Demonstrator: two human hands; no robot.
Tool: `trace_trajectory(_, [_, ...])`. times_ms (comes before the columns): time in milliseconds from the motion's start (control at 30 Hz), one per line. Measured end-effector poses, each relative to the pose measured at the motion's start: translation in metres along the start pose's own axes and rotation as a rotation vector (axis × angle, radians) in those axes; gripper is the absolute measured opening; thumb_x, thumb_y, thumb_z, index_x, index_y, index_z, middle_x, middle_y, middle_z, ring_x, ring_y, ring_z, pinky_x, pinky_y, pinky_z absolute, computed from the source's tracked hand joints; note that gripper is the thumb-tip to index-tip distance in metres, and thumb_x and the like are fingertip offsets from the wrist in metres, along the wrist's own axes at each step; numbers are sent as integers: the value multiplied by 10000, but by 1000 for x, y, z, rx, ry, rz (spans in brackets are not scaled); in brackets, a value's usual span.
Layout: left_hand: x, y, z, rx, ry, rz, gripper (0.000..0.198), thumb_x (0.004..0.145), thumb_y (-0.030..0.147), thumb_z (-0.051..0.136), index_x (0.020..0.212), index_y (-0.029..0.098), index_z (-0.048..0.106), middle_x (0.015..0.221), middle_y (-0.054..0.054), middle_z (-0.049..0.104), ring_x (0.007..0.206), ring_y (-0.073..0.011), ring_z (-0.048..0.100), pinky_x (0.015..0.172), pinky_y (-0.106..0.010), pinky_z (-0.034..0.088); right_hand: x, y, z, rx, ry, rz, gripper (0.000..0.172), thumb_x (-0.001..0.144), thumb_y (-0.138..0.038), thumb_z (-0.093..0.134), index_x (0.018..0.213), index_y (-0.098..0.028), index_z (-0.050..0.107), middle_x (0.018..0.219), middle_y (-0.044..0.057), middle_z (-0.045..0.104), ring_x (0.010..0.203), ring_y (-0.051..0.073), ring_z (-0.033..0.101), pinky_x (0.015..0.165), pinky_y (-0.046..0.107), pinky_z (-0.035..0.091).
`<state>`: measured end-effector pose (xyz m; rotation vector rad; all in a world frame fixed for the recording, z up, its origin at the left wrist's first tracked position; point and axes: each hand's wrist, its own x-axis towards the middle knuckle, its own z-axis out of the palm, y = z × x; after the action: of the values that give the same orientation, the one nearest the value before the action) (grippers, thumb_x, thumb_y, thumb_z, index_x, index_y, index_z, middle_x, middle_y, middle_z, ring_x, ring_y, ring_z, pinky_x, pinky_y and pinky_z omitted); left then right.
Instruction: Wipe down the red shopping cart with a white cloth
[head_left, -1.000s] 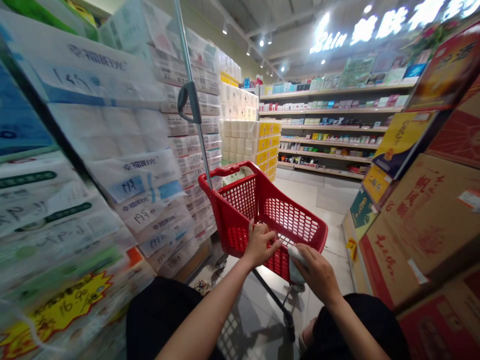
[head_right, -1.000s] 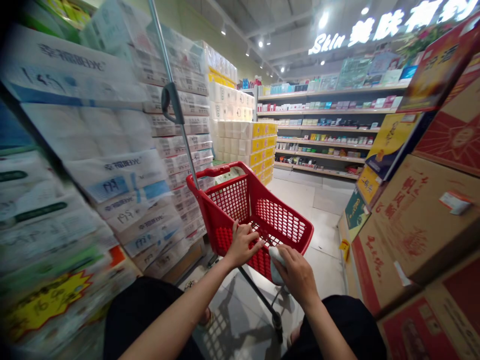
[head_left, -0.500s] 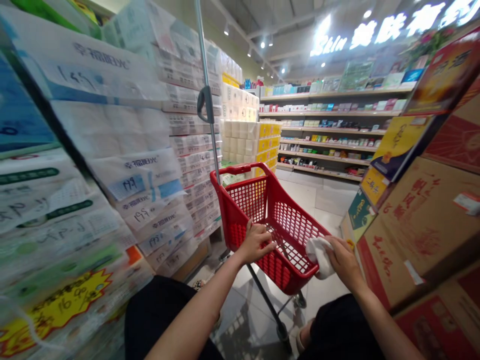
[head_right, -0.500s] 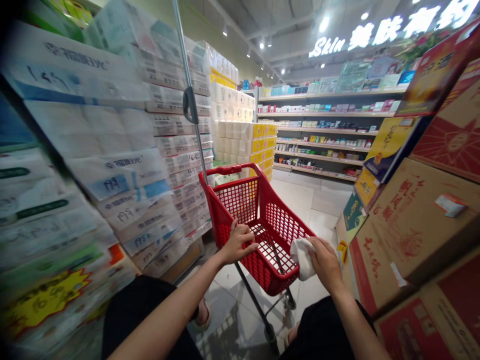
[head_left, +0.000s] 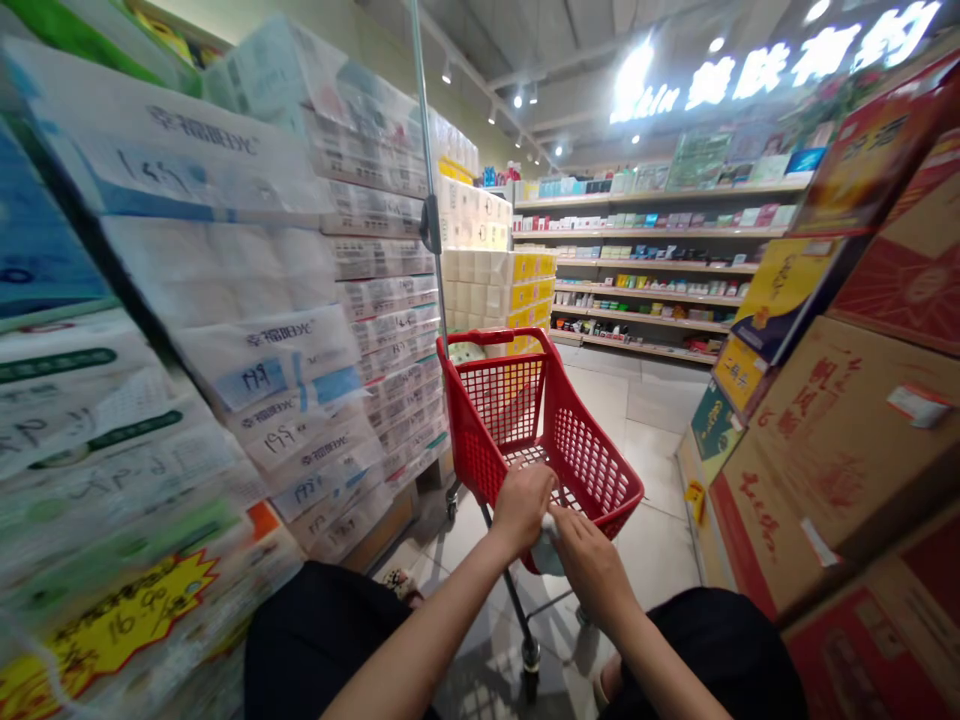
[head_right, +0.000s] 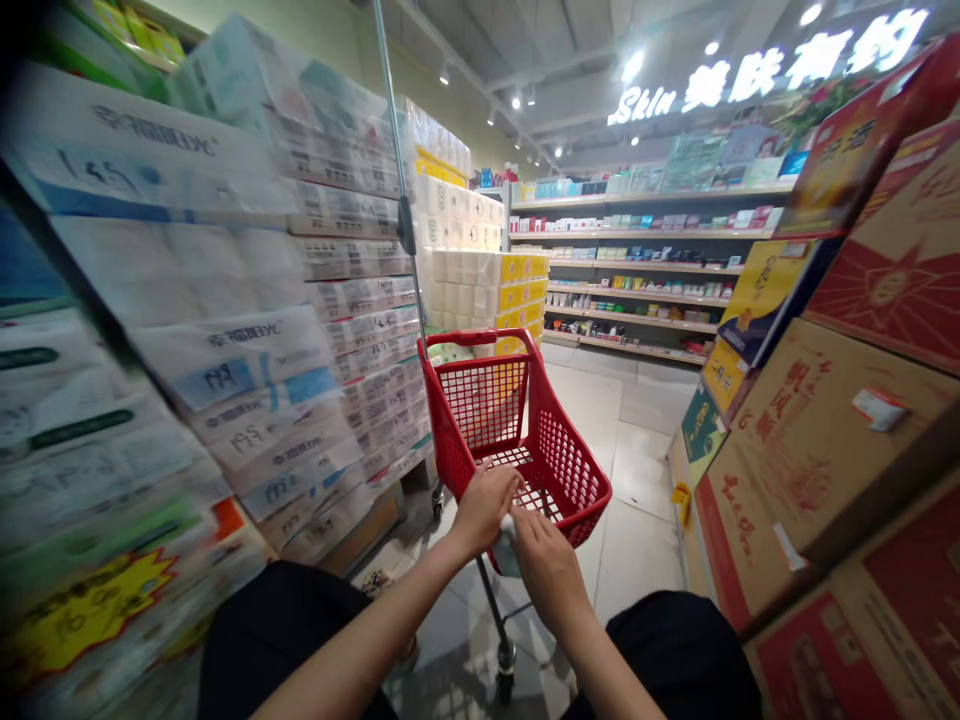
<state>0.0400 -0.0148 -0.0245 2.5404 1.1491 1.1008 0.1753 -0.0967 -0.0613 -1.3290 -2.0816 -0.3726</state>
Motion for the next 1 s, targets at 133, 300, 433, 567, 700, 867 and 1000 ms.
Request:
trace_trajectory(133, [-15,14,-7,-86,-14,-56,310,1014,325,253,1026,227,547,931,-5,657,878,-157,591,904,-326,418,-1,4,2,24,-20,-58,375,940,-180,378,1300,-179,483,1192,115,632,1110,232,585,939,416,495])
trace_trajectory(300, [-20,10,-16,13,-80,50,371,958,504,376,1129,225,551,1006,-37,652,947,-208,584,915,-370,383,-9,61,-23,-30,-78,-30,279,947,-249,427,1190,-232,561,1126,64,660,1092,211,587,1025,441,413])
trace_trajectory(433, [-17,10,-12,93,-116,130,459,856,637,485,978,222,639,910,-54,648,906,-226,582,923,-396,360,-19,119,-35,-115,21,62,286,955,-307,398,1179,-250,567,1158,54,652,1165,217,558,1083,484,353])
trace_trajectory(567, [-11,9,-5,100,-142,197,471,826,664,512,813,221,673,823,-48,642,834,-203,580,930,-398,342,-24,128,-27,-124,46,147,293,956,-339,380,1151,-215,561,1140,83,640,1145,233,550,1045,471,400])
trace_trajectory(700, [-7,-4,-15,84,-185,243,443,812,652,546,825,230,682,830,-28,661,836,-182,586,915,-367,349,-21,102,-22,-120,61,196,233,950,-346,395,1042,-217,566,1015,71,644,1045,238,556,1057,478,364])
trace_trajectory(867, [-4,-29,-42,116,-221,158,451,864,636,474,808,247,695,823,-5,698,834,-163,608,995,-369,314,-3,47,-28,-78,19,133,204,938,-377,430,994,-235,566,925,56,630,970,232,562,1014,457,377])
trace_trajectory(1000, [-10,-35,-46,286,-219,-39,602,944,612,271,740,227,686,743,-23,704,787,-173,633,1005,-408,318,16,4,-21,-33,-27,60,189,931,-397,460,941,-236,558,889,45,628,924,213,571,987,414,390])
